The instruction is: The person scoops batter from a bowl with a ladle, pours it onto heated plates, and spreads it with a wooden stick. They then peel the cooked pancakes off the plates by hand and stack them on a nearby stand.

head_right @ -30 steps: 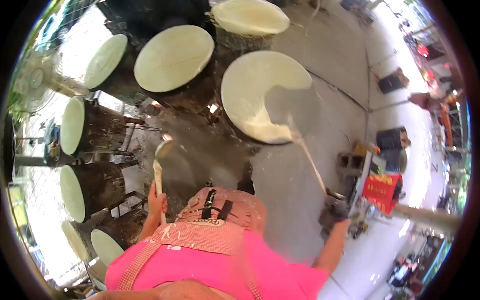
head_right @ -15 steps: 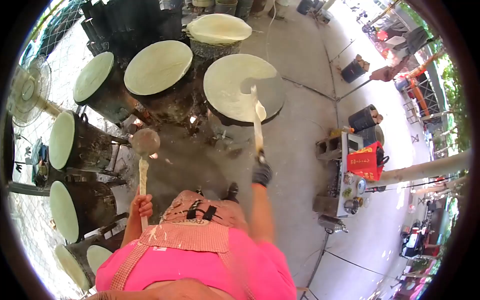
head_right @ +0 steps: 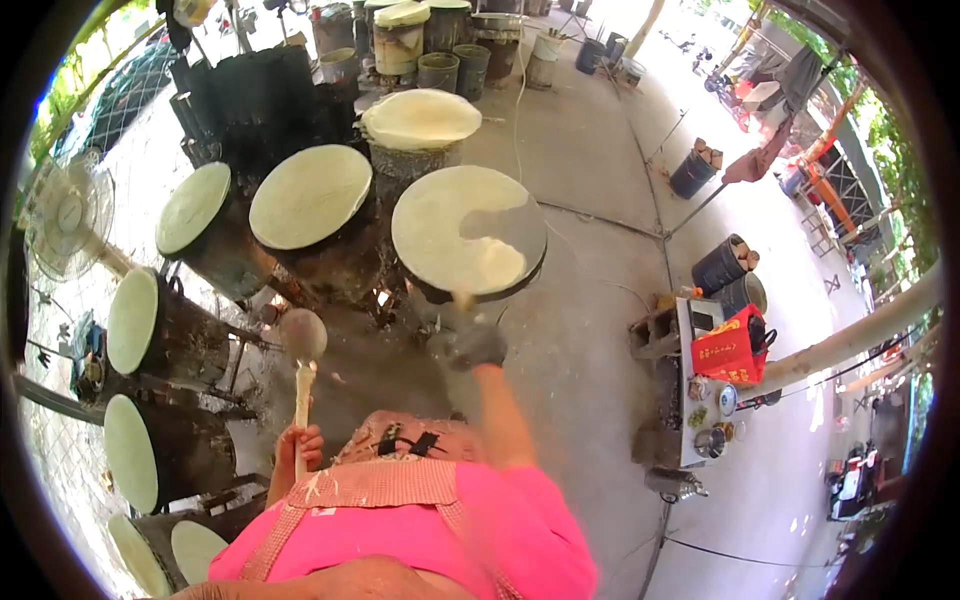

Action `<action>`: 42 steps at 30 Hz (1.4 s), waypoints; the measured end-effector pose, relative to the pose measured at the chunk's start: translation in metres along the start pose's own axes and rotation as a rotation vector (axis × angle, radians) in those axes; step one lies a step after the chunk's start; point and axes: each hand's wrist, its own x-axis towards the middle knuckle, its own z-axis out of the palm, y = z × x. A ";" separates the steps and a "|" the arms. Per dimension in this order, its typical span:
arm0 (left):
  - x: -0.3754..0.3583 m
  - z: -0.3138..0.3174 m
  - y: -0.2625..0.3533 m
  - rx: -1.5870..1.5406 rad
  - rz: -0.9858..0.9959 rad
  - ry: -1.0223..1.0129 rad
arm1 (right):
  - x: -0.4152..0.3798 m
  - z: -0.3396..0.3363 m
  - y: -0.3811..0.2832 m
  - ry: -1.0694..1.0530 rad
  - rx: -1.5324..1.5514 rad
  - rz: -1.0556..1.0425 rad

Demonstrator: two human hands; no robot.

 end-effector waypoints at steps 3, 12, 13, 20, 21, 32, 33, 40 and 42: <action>0.006 0.005 -0.003 -0.029 -0.057 -0.008 | -0.003 -0.002 0.061 -0.683 1.543 0.369; 0.053 -0.002 -0.006 -0.137 -0.218 0.039 | 0.054 0.026 0.117 -0.872 2.009 0.141; 0.052 0.001 -0.011 -0.104 -0.214 0.066 | 0.057 0.038 0.115 -1.085 1.985 0.190; 0.100 -0.034 -0.013 -0.260 -0.434 0.206 | 0.100 0.117 0.054 -1.613 1.883 0.511; 0.101 -0.015 -0.020 -0.196 -0.375 0.269 | 0.073 0.089 0.061 -1.596 1.910 0.272; 0.117 0.019 -0.060 0.001 -0.157 0.317 | 0.184 0.222 -0.043 -1.617 2.128 0.591; 0.108 0.021 -0.059 0.072 -0.148 0.335 | 0.179 0.221 -0.035 -1.800 2.207 0.741; 0.105 -0.024 -0.009 -0.168 -0.400 0.289 | 0.080 0.071 -0.063 -0.810 2.233 0.237; 0.100 0.004 -0.006 -0.061 -0.166 0.479 | 0.051 0.091 -0.057 -0.818 2.301 0.099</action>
